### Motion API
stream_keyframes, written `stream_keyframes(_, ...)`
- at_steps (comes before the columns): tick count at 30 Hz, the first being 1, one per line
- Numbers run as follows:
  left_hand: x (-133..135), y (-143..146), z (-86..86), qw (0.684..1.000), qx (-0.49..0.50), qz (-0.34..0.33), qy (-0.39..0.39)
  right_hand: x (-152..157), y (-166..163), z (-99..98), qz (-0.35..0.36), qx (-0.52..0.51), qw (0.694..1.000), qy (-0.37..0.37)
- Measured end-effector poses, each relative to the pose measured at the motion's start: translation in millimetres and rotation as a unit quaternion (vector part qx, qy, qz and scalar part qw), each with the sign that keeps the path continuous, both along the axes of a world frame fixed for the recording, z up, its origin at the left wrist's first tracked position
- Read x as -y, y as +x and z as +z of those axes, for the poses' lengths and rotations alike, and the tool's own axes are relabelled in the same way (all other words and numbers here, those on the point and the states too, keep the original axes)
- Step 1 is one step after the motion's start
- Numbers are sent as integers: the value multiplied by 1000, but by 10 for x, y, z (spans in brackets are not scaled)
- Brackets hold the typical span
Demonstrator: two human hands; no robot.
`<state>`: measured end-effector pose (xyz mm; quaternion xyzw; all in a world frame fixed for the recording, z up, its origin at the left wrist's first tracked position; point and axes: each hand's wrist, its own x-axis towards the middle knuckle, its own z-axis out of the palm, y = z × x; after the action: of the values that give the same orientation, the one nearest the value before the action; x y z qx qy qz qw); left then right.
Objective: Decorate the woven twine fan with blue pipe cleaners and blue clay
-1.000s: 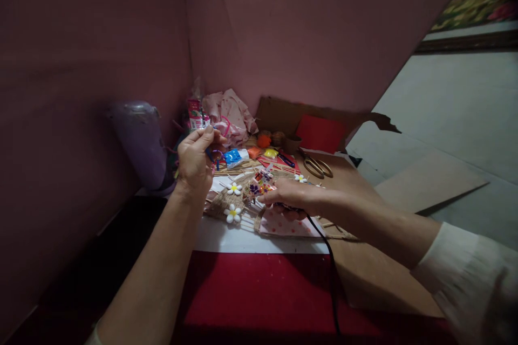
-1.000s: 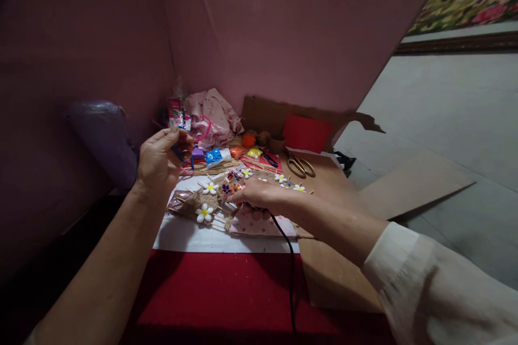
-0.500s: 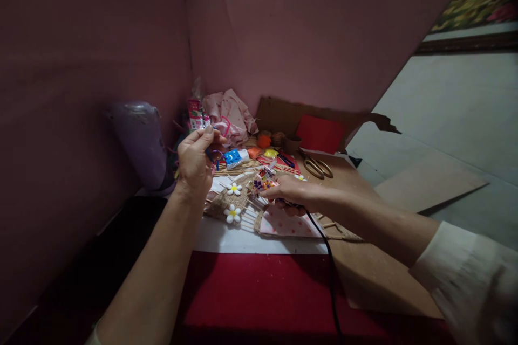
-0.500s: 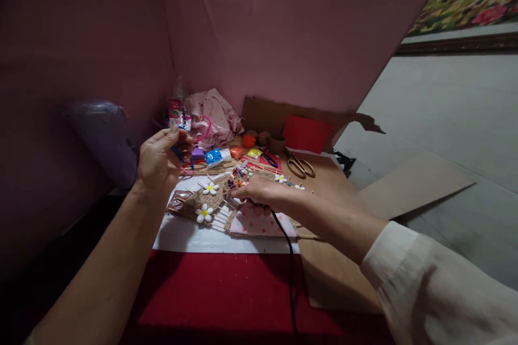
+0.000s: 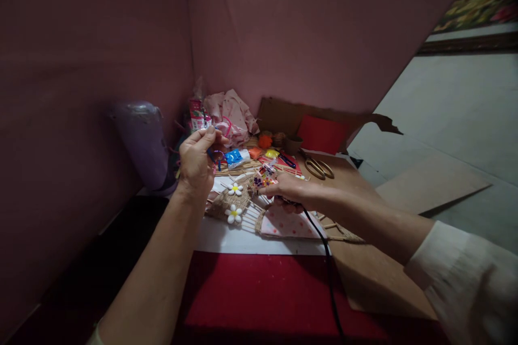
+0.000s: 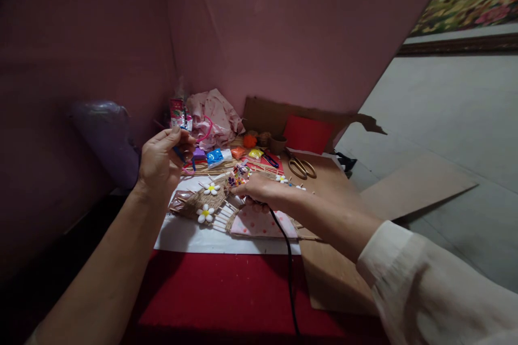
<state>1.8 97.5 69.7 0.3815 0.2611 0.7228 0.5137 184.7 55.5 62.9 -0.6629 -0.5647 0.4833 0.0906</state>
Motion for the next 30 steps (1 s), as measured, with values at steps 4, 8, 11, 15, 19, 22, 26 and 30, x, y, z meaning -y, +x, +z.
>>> stream_keyframes(4,9,1,4,1000,-6,-2,1,-19,1,-11,-1,11,1000,16)
stream_keyframes(8,13,0,3,1000,-2,0,1,-36,8,-25,-9,10,1000,12)
stream_keyframes(11,11,-1,-1,1000,1,-1,4,-28,12,-15,-7,-6,1000,9)
stream_keyframes(15,6,-5,-2,1000,-2,-3,0,3,14,18,-3,-8,1000,-7)
stream_keyframes(19,11,0,7,1000,-4,-1,-4,18,14,36,-7,0,1000,-2)
stream_keyframes(22,16,6,12,1000,-4,-1,-7,8,16,23,-5,11,1000,0)
stream_keyframes(26,10,3,5,1000,-4,0,-2,3,7,8,7,10,1000,9)
stream_keyframes(30,2,-3,-8,1000,-8,-4,-1,-1,-5,-3,7,18,1000,18)
